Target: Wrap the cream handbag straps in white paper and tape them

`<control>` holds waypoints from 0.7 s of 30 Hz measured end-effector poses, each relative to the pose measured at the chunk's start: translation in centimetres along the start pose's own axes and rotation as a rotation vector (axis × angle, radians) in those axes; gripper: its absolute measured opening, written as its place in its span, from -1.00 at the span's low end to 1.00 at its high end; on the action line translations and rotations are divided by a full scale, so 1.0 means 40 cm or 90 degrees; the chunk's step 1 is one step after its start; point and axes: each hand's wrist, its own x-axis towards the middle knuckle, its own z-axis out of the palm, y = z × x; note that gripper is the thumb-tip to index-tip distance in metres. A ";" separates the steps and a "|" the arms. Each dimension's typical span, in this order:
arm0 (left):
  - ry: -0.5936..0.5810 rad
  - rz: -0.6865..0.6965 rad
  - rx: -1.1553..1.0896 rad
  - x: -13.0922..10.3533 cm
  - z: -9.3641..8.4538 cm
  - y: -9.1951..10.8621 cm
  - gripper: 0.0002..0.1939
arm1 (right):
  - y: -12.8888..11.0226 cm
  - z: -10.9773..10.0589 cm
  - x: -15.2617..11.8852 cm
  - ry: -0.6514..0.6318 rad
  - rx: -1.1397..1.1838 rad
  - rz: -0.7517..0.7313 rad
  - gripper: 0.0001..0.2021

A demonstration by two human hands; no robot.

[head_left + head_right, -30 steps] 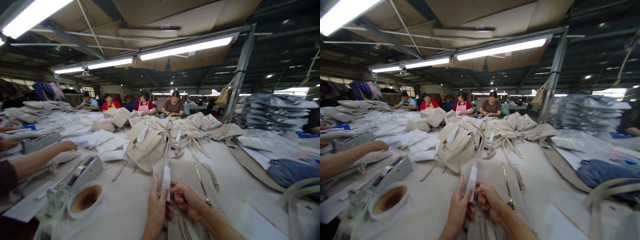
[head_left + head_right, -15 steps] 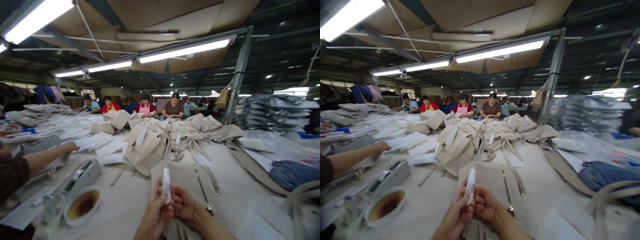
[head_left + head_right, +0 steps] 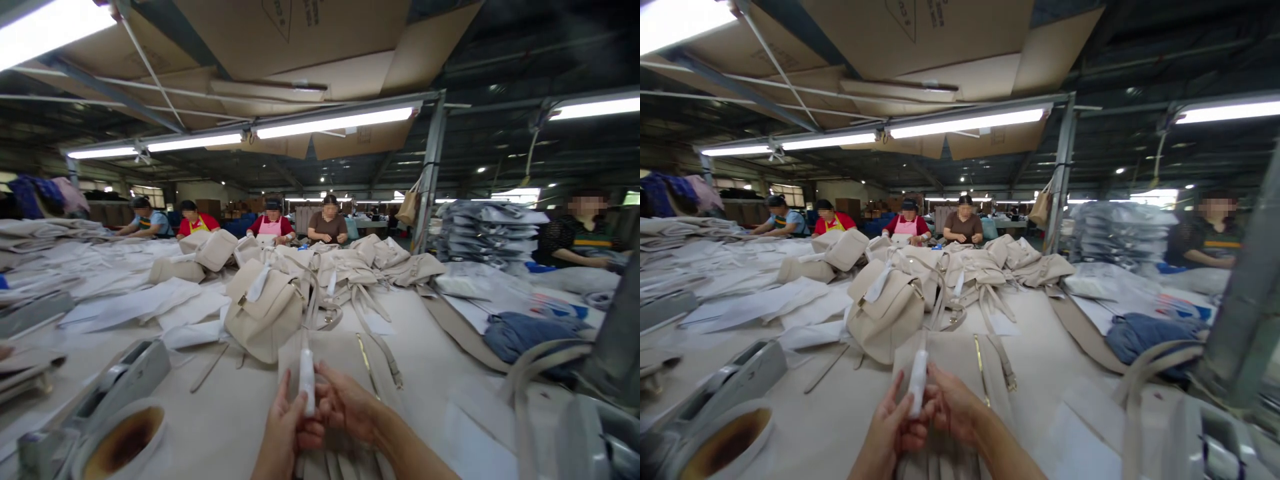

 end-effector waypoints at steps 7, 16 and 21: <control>0.148 0.085 0.391 -0.033 -0.039 0.013 -0.15 | -0.063 -0.127 -0.244 0.172 -0.300 -0.119 -0.61; -0.097 0.185 0.264 -0.036 0.191 0.068 -0.24 | -0.123 -0.316 -0.198 0.506 -0.480 -0.284 -0.39; -0.141 -0.023 0.183 0.061 0.334 -0.023 -0.75 | -0.115 -0.324 -0.131 0.531 -0.470 -0.285 -0.36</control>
